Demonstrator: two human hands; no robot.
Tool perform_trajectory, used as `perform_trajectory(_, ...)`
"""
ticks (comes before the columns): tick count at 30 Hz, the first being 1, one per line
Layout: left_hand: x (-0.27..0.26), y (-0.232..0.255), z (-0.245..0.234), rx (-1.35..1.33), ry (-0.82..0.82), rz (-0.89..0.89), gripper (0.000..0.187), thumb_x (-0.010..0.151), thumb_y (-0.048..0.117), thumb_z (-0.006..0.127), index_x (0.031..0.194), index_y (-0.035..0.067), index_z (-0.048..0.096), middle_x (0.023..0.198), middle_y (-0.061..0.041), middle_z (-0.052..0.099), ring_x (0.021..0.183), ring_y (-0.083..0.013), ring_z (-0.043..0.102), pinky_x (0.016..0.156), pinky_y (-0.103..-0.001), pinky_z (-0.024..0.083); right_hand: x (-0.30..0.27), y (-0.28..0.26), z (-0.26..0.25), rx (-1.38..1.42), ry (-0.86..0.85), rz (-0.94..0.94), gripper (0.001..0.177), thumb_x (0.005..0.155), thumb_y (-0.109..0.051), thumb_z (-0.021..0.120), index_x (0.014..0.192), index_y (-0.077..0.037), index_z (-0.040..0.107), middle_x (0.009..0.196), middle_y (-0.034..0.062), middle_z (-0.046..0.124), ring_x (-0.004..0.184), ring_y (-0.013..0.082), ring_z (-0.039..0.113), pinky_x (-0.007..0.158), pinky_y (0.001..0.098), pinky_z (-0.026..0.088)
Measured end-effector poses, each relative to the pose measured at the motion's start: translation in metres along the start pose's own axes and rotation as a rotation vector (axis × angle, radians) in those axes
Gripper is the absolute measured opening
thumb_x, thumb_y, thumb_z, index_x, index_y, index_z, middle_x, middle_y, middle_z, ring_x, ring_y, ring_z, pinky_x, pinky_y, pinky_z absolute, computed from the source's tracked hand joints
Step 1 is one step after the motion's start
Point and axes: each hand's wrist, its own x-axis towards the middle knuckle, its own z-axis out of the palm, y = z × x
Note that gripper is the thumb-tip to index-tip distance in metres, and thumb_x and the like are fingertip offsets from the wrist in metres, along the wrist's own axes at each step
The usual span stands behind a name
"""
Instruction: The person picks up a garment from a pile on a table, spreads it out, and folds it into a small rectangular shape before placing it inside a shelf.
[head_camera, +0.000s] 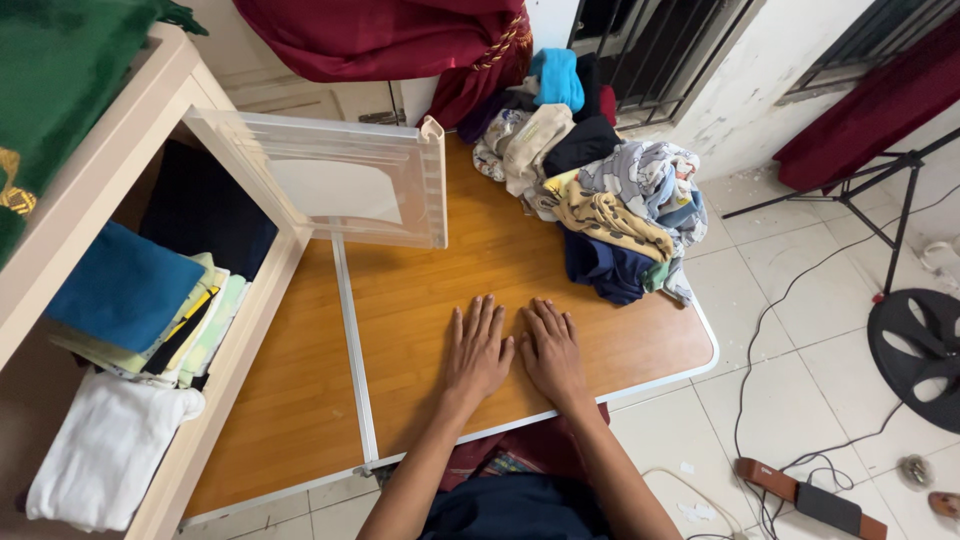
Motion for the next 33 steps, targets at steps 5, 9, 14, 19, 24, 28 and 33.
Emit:
perform_trajectory(5,-0.001,-0.001,0.011,-0.008,0.053,0.019,0.059,0.100,0.035,0.048,0.147,0.000,0.048,0.163,-0.018,0.033,0.154,-0.0312,0.021,0.124,-0.057,0.007,0.000,0.003,-0.001,0.029,0.009,-0.001,0.044,0.094,-0.019,0.060,0.134,-0.002,0.060,0.149,0.0183,0.053,0.144,0.0334,0.041,0.120,0.0502,0.027)
perform_trajectory(9,0.007,0.005,0.016,-0.045,0.131,0.068,0.053,0.099,0.030,0.053,0.143,0.000,0.054,0.158,-0.018,0.043,0.153,-0.0323,0.028,0.125,-0.056,0.011,0.003,0.005,-0.005,0.097,0.062,0.003,0.039,0.091,-0.013,0.063,0.128,-0.001,0.063,0.140,0.0166,0.060,0.140,0.0353,0.047,0.118,0.0490,0.034)
perform_trajectory(14,0.037,0.028,0.002,-0.162,0.191,0.127,0.047,0.098,0.024,0.057,0.138,0.001,0.059,0.152,-0.018,0.051,0.149,-0.0341,0.036,0.124,-0.056,0.017,0.016,0.011,-0.024,0.149,0.215,0.013,0.037,0.086,-0.006,0.068,0.122,0.000,0.065,0.131,0.0179,0.063,0.128,0.0380,0.054,0.107,0.0460,0.044)
perform_trajectory(19,0.087,0.060,-0.023,-0.234,0.300,0.218,0.045,0.095,0.021,0.064,0.134,-0.001,0.060,0.147,-0.020,0.054,0.146,-0.0359,0.041,0.122,-0.055,0.023,0.049,0.031,-0.061,0.119,0.436,0.015,0.029,0.086,-0.001,0.071,0.114,-0.004,0.068,0.117,0.0141,0.068,0.113,0.0360,0.062,0.099,0.0435,0.049)
perform_trajectory(24,0.143,0.098,-0.048,-0.305,0.452,0.239,0.038,0.093,0.022,0.067,0.125,0.001,0.064,0.133,-0.017,0.062,0.132,-0.0366,0.052,0.111,-0.054,0.037,0.095,0.057,-0.109,0.027,0.708,0.095,0.018,0.091,-0.002,0.072,0.109,-0.004,0.069,0.107,0.0134,0.068,0.104,0.0347,0.063,0.092,0.0433,0.050)
perform_trajectory(28,0.187,0.123,-0.053,-0.302,0.517,0.269,0.038,0.095,0.025,0.067,0.125,0.001,0.063,0.129,-0.014,0.063,0.124,-0.0324,0.056,0.107,-0.049,0.043,0.128,0.072,-0.127,-0.025,0.751,0.190,0.018,0.092,-0.010,0.076,0.109,-0.005,0.071,0.102,0.0130,0.068,0.100,0.0329,0.064,0.089,0.0436,0.051)
perform_trajectory(33,0.221,0.139,-0.043,-0.274,0.512,0.214,0.033,0.099,0.027,0.067,0.122,0.004,0.063,0.126,-0.013,0.063,0.121,-0.0309,0.060,0.103,-0.047,0.045,0.145,0.079,-0.118,-0.020,0.748,0.377,0.027,0.090,-0.022,0.079,0.110,-0.006,0.071,0.102,0.0107,0.070,0.098,0.0315,0.066,0.082,0.0428,0.053)
